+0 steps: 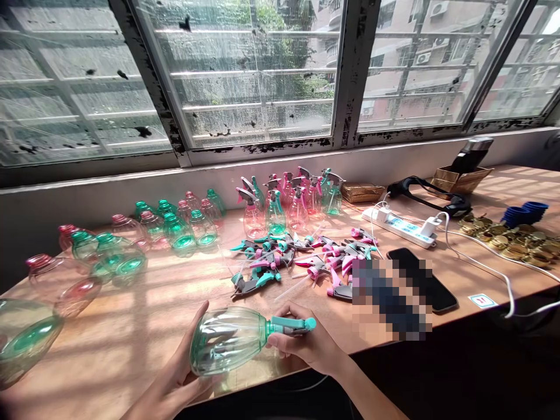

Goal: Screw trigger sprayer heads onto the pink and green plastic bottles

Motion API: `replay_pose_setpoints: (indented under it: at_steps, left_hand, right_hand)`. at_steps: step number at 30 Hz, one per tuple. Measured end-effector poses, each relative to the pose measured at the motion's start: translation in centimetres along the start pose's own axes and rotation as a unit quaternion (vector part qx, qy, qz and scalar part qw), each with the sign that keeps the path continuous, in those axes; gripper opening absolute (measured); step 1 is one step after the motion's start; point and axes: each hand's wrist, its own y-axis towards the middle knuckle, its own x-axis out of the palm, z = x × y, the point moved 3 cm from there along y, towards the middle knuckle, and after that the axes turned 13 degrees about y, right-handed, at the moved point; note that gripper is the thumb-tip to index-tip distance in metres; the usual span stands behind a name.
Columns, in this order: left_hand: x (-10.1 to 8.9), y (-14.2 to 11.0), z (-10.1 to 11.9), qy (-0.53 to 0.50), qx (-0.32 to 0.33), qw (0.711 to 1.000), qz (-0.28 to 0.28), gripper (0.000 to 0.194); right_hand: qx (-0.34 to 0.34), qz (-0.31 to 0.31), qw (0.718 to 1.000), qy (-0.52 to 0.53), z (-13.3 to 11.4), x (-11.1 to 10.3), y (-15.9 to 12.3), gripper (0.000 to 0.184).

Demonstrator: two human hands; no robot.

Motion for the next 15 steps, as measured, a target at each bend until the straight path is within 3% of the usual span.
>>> replay_pose_setpoints:
  at_steps: [2, 6, 11, 15]
  left_hand:
    - [0.0, 0.1, -0.1, 0.0, 0.001, 1.0, 0.003, 0.105]
    - [-0.1, 0.2, -1.0, -0.034, -0.015, 0.999, -0.018, 0.125]
    - [-0.3, 0.1, -0.9, -0.024, 0.003, 1.0, 0.006, 0.101]
    - [0.1, 0.3, -0.3, -0.037, -0.008, 0.999, -0.003, 0.108]
  right_hand:
    - [-0.002, -0.001, 1.0, -0.003, 0.0, 0.0, 0.0, 0.045]
    - [0.0, 0.0, 1.0, -0.006, 0.3, -0.3, 0.1, 0.046]
    - [0.001, -0.005, 1.0, -0.01, 0.3, -0.3, 0.1, 0.048]
    - [-0.003, -0.008, 1.0, -0.013, -0.1, -0.1, 0.1, 0.049]
